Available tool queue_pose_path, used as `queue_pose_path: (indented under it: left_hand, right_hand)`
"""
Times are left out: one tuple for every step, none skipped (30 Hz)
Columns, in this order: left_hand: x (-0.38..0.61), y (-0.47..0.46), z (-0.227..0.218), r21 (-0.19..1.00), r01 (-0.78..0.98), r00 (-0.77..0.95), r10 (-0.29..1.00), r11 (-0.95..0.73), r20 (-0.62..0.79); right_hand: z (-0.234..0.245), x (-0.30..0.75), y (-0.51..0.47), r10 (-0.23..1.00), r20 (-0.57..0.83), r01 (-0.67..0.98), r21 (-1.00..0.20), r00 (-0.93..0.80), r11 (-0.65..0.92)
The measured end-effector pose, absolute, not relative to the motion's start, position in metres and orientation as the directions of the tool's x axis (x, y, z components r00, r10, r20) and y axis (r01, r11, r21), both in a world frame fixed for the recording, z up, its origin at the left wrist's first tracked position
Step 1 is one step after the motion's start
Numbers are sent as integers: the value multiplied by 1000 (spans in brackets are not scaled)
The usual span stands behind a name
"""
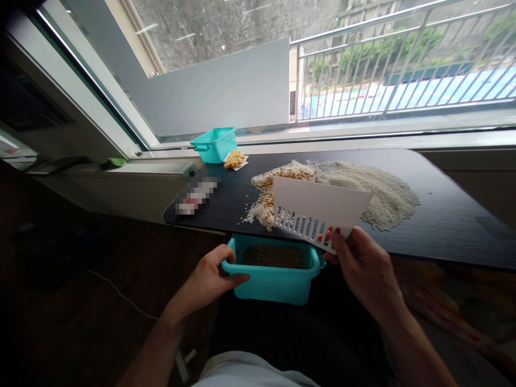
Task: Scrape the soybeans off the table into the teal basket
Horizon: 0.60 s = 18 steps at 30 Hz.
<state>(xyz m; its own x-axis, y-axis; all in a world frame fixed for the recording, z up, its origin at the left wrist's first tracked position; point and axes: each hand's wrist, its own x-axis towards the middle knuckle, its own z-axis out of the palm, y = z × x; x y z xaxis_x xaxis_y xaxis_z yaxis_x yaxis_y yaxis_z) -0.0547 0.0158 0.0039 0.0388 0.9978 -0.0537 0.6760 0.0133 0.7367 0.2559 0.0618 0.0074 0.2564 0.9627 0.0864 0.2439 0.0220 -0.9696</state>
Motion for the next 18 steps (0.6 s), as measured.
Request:
queue_pose_path:
  left_hand:
    - [-55, 16, 4, 735, 678, 37, 998, 16, -56]
    - [-55, 16, 4, 734, 679, 37, 998, 17, -58]
    - [-55, 16, 4, 733, 680, 37, 998, 18, -59]
    - [-55, 16, 4, 732, 681, 37, 998, 17, -57]
    - [-55, 16, 4, 732, 681, 36, 998, 15, -55]
    - [-55, 16, 4, 733, 680, 36, 998, 14, -52]
    - [-55, 15, 4, 733, 680, 34, 998, 14, -50]
    - [-55, 15, 5, 734, 679, 33, 998, 16, -52]
    - [-55, 15, 5, 736, 677, 32, 998, 19, -56]
    - [-54, 15, 6, 738, 675, 32, 998, 24, -62]
    - [-54, 15, 6, 739, 673, 31, 997, 29, -68]
    - [-54, 15, 7, 740, 671, 32, 997, 34, -75]
    - [-54, 15, 7, 741, 671, 31, 996, 39, -81]
    - [-53, 15, 7, 740, 671, 31, 996, 42, -85]
    - [-53, 16, 7, 738, 673, 31, 996, 43, -86]
    - [-53, 16, 7, 736, 676, 32, 996, 42, -86]
    - [-53, 16, 7, 734, 678, 33, 996, 39, -83]
    - [-53, 16, 7, 734, 679, 33, 996, 36, -80]
  right_hand:
    - [7, 258, 61, 968, 80, 238, -971, 238, 22]
    - [6, 261, 61, 972, 77, 232, -972, 221, 24]
    - [6, 263, 60, 976, 73, 230, -973, 204, 24]
    - [7, 264, 60, 979, 72, 233, -972, 193, 25]
    - [7, 265, 59, 979, 74, 237, -971, 190, 27]
    - [8, 264, 60, 979, 75, 237, -971, 191, 28]
    - [9, 262, 60, 978, 75, 232, -972, 197, 28]
    - [9, 259, 61, 975, 75, 220, -975, 211, 28]
    - [10, 257, 62, 972, 72, 203, -979, 223, 26]
    - [11, 255, 62, 969, 71, 187, -982, 239, 26]
    - [11, 254, 62, 968, 66, 177, -984, 241, 23]
    - [11, 254, 61, 970, 63, 175, -984, 235, 21]
    - [11, 256, 60, 974, 59, 183, -983, 218, 18]
    - [11, 258, 58, 979, 53, 196, -980, 195, 14]
    - [11, 260, 57, 984, 48, 213, -977, 174, 10]
    - [11, 262, 55, 986, 43, 226, -974, 159, 6]
    - [12, 263, 54, 987, 41, 234, -972, 154, 4]
    - [13, 262, 54, 986, 44, 233, -973, 161, 5]
